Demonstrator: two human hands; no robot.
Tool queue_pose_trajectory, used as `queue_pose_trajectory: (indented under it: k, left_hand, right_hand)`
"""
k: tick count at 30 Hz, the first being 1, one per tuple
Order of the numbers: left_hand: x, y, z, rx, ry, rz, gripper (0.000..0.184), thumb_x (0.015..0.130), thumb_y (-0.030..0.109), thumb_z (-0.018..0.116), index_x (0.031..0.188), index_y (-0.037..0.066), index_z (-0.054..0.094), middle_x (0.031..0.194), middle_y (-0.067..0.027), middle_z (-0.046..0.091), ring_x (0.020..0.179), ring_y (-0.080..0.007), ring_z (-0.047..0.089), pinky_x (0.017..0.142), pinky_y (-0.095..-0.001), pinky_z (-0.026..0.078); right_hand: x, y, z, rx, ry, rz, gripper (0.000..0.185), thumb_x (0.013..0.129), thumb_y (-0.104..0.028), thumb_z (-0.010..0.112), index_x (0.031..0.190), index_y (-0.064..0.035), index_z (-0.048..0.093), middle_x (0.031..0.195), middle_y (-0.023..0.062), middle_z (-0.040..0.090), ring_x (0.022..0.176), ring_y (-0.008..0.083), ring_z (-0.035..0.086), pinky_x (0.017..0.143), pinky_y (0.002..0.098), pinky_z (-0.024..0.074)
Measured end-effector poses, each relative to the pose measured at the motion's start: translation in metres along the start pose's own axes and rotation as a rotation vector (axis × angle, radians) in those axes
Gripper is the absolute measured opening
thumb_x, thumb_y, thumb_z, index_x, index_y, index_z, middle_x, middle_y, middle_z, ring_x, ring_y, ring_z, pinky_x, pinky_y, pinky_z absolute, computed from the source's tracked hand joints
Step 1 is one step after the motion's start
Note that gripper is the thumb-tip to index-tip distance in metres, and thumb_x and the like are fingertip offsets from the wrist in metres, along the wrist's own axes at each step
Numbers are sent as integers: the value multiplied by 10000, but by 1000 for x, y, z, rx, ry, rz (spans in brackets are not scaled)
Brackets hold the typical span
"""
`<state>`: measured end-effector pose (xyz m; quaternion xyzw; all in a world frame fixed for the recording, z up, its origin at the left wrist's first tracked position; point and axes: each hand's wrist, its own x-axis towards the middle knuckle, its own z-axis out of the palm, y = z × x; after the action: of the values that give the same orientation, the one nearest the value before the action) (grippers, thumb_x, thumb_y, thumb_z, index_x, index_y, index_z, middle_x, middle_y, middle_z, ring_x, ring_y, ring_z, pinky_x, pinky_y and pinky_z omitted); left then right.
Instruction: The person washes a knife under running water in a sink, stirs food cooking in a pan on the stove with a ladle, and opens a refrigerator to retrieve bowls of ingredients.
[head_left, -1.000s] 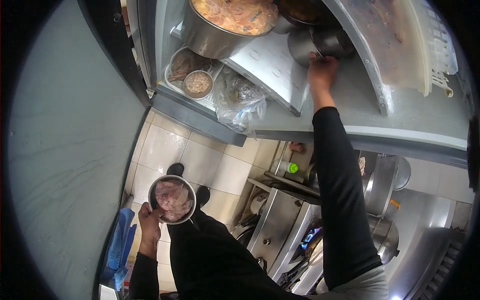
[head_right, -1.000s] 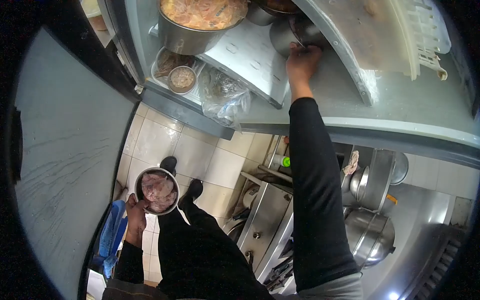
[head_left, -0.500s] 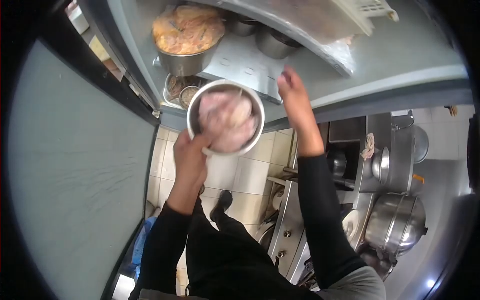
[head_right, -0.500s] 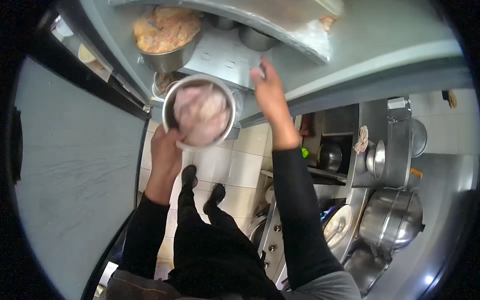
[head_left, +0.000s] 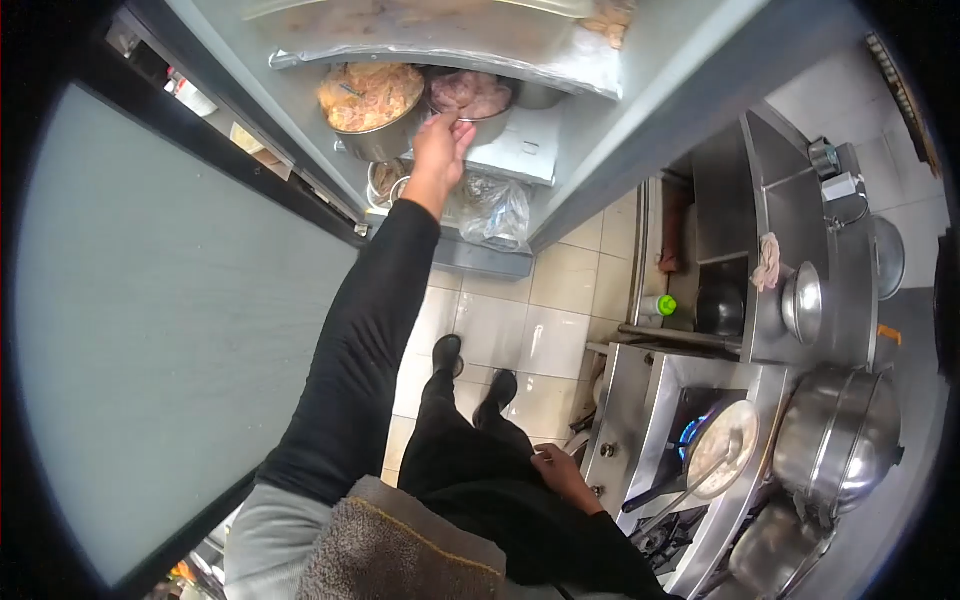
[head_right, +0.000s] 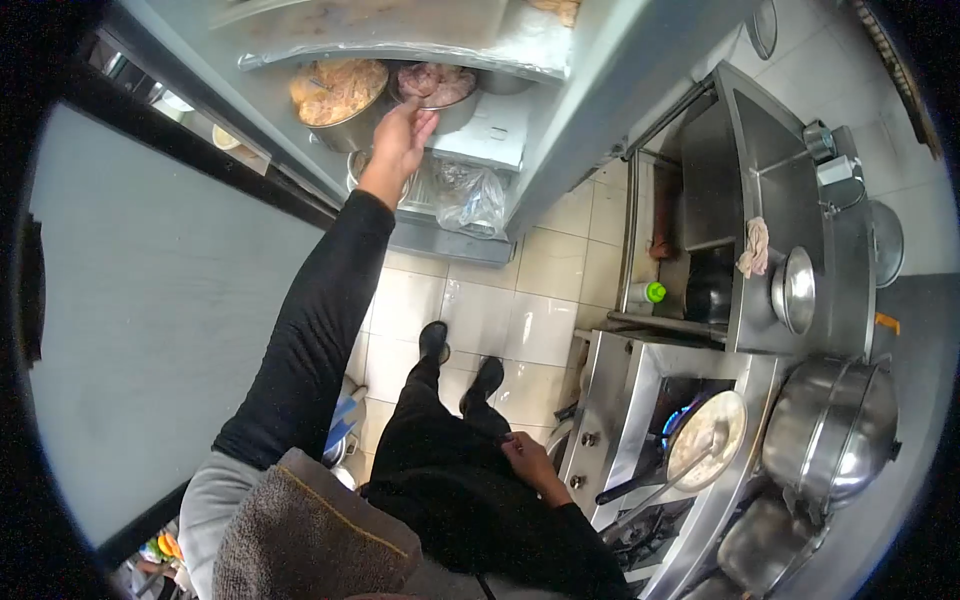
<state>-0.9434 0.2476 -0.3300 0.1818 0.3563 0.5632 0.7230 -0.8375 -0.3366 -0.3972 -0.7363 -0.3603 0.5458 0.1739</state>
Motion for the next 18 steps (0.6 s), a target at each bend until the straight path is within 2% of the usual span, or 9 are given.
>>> queue_pose_trajectory:
  k: [1, 3, 4, 6, 9, 11, 13, 15, 18]
  left_hand:
    - [-21, 7, -6, 69, -72, -16, 356, 954, 221, 599, 1189, -31, 512, 1121, -147, 550, 1109, -252, 553, 958, -364, 500]
    - [-73, 5, -32, 101, -28, -59, 398, 970, 268, 572, 1230, -25, 502, 1180, -152, 548, 1170, -255, 527, 999, -372, 462]
    - [-107, -2, -56, 171, 10, -115, 283, 954, 272, 593, 1147, 73, 536, 1085, -55, 577, 1018, -189, 575, 908, -349, 484]
    - [-179, -38, -152, 227, -19, -177, 321, 960, 303, 577, 1187, 83, 522, 1112, -52, 579, 1027, -193, 573, 900, -364, 490]
    - [-343, -41, -228, 437, 369, -473, 337, 943, 268, 564, 1216, 76, 515, 1097, -75, 584, 999, -209, 586, 842, -368, 518]
    - [-425, -34, -297, 476, 546, -568, 334, 903, 182, 589, 1223, 112, 521, 948, -42, 609, 806, -182, 614, 715, -323, 527]
    - [-490, 3, -297, 538, 673, -474, 284, 877, 156, 618, 1153, 118, 559, 874, -28, 604, 750, -151, 598, 643, -286, 509]
    - [-513, 29, -346, 550, 604, -387, 296, 892, 149, 600, 1176, 83, 546, 891, -43, 608, 710, -138, 595, 591, -259, 487]
    - [-520, 81, -302, 569, 608, -252, 394, 904, 152, 597, 1264, 62, 464, 941, -64, 612, 714, -143, 606, 575, -256, 480]
  right_hand:
    - [-3, 5, -5, 9, 3, 46, 327, 921, -254, 639, 1171, -44, 611, 979, 172, 697, 899, 267, 684, 794, 362, 530]
    - [1, 27, -8, -74, 65, 85, 348, 917, -292, 634, 1155, -40, 607, 983, 173, 702, 935, 290, 686, 807, 381, 530]
    - [-1, 31, -9, -28, 74, 67, 370, 907, -297, 635, 1161, -30, 607, 983, 174, 700, 928, 287, 684, 816, 373, 527]
    - [12, 18, -19, 60, 101, 19, 414, 886, -307, 637, 1174, -11, 606, 984, 178, 695, 914, 281, 680, 833, 358, 521]
    - [33, 17, -19, -8, 78, -69, 412, 889, -304, 633, 1156, 8, 605, 951, 165, 690, 895, 262, 675, 814, 347, 518]
    - [52, 19, -18, -6, 40, -147, 405, 898, -301, 627, 1154, 11, 601, 930, 149, 684, 850, 237, 668, 782, 340, 519]
    - [56, 23, -12, 53, -13, -134, 388, 908, -291, 619, 1151, 11, 595, 912, 134, 676, 809, 212, 659, 747, 330, 518]
    - [67, 19, -10, 178, -46, -62, 362, 919, -275, 609, 1145, 6, 586, 896, 120, 667, 772, 187, 648, 709, 317, 517]
    - [75, 29, -4, 358, -35, -25, 305, 931, -255, 601, 1109, -8, 574, 879, 97, 651, 730, 161, 628, 672, 294, 510]
